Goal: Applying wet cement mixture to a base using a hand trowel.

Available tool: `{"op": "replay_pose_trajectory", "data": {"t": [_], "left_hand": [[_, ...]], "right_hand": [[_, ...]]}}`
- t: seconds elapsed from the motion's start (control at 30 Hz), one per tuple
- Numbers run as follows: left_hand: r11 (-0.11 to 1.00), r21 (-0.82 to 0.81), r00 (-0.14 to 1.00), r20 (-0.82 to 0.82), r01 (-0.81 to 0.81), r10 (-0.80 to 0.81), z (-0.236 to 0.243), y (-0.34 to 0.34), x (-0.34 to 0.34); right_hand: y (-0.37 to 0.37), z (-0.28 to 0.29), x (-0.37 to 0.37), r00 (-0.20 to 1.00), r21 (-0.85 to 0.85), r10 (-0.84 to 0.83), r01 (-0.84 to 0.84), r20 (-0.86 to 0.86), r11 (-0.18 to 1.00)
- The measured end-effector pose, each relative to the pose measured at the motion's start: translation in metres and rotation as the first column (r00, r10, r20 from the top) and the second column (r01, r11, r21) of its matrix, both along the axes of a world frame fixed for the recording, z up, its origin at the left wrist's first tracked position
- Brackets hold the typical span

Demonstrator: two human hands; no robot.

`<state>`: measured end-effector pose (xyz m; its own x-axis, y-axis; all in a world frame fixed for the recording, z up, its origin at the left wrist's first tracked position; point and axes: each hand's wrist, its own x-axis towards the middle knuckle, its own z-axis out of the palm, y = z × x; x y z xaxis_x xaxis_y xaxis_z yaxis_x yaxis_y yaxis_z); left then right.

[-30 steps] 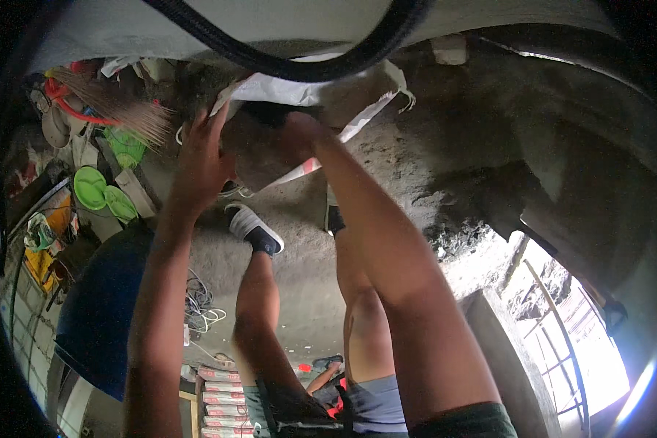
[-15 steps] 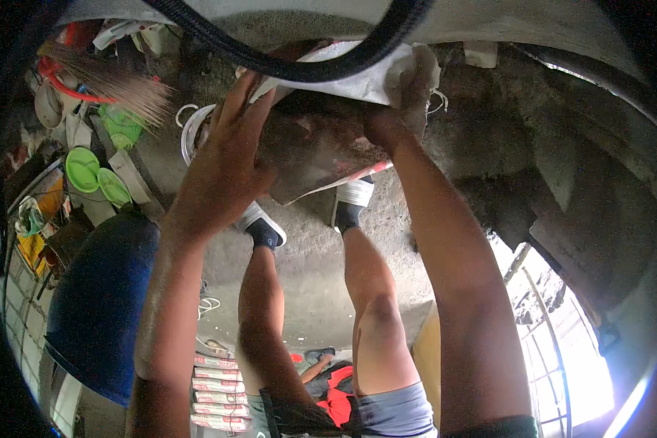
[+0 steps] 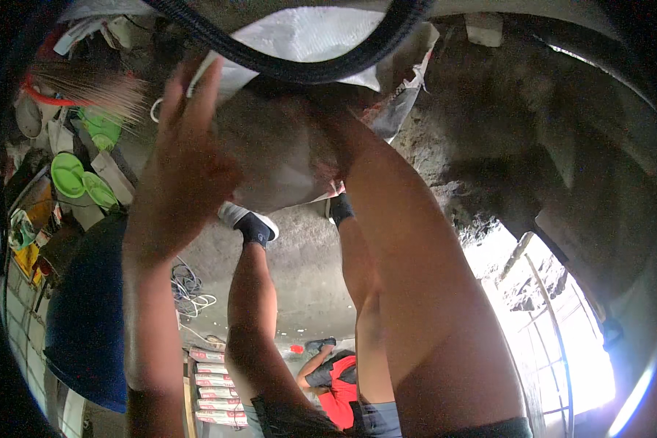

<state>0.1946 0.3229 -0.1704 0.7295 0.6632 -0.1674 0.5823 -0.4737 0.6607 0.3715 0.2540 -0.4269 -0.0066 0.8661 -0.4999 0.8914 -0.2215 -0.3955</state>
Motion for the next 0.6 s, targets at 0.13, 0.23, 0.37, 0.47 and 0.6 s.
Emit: {"op": "replay_pose_trajectory", "data": {"t": [0.13, 0.23, 0.37, 0.47, 0.6], "left_hand": [[0.996, 0.086, 0.999, -0.029, -0.020, 0.022, -0.005, -0.007, 0.001], [0.976, -0.158, 0.988, -0.055, -0.152, 0.145, 0.001, -0.009, -0.005], [0.992, 0.123, 0.990, -0.139, -0.016, 0.034, -0.003, -0.001, -0.010], [0.998, -0.019, 0.998, -0.011, -0.064, 0.064, 0.006, 0.000, -0.008], [0.999, 0.023, 0.999, -0.020, -0.025, 0.025, 0.011, 0.007, -0.004]], "right_hand": [[-0.003, -0.020, -0.005, 0.998, -0.002, -0.020, 0.020, 0.052, 1.000], [-0.006, -0.020, -0.008, 0.997, -0.003, -0.032, 0.032, 0.071, 0.999], [-0.007, 0.003, -0.002, 0.995, 0.054, -0.054, 0.050, 0.086, 0.997], [-0.023, 0.039, -0.006, 0.992, 0.135, -0.059, 0.044, 0.109, 0.990], [-0.020, 0.142, 0.000, 0.978, -0.205, -0.164, 0.135, -0.130, 0.969]]}}
